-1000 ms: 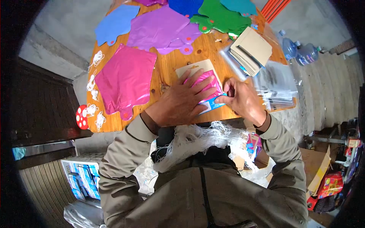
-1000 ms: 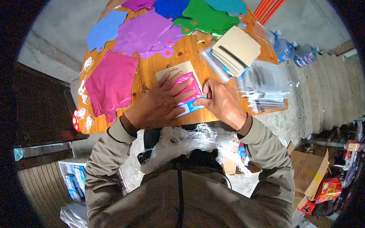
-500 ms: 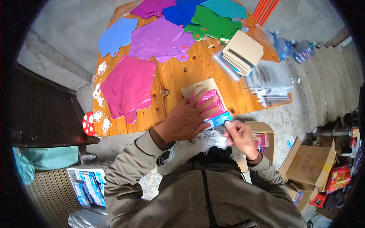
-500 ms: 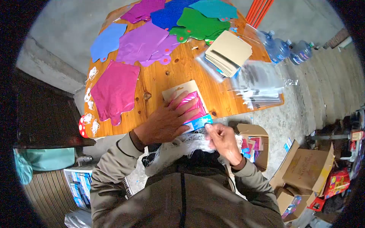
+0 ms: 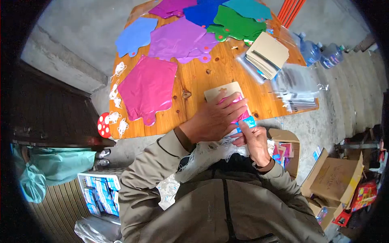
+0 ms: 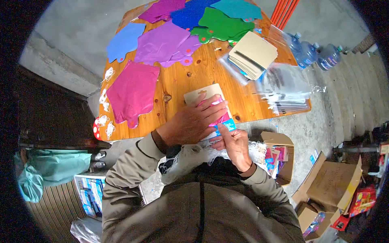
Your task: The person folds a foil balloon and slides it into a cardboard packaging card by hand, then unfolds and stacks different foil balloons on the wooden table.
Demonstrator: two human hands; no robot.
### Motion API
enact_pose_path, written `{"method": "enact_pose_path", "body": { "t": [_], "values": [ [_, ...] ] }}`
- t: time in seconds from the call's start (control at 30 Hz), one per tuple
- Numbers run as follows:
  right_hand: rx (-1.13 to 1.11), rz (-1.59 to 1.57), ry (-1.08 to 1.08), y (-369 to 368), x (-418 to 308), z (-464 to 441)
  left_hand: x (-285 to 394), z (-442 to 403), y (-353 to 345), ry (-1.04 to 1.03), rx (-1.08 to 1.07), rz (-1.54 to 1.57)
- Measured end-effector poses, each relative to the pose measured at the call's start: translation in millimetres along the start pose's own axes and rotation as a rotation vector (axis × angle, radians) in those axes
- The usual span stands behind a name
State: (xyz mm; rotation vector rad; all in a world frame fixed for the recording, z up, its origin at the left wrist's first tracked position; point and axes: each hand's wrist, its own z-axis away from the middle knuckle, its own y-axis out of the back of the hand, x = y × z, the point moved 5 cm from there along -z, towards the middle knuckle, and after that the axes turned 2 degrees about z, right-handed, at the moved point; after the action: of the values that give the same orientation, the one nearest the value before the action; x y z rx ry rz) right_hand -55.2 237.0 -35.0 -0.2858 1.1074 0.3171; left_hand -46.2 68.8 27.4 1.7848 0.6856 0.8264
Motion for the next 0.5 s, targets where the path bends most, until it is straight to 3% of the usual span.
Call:
{"method": "enact_pose_path", "body": {
  "t": [0.2,0.5],
  "values": [
    [-0.013,-0.142,0.001,-7,2,1,1,-5,-1,-0.047,0.085,0.028],
    [-0.004,-0.261,0.012,-13,4,2,1,-2,-6,-0.045,0.002,-0.01]
  ]
}}
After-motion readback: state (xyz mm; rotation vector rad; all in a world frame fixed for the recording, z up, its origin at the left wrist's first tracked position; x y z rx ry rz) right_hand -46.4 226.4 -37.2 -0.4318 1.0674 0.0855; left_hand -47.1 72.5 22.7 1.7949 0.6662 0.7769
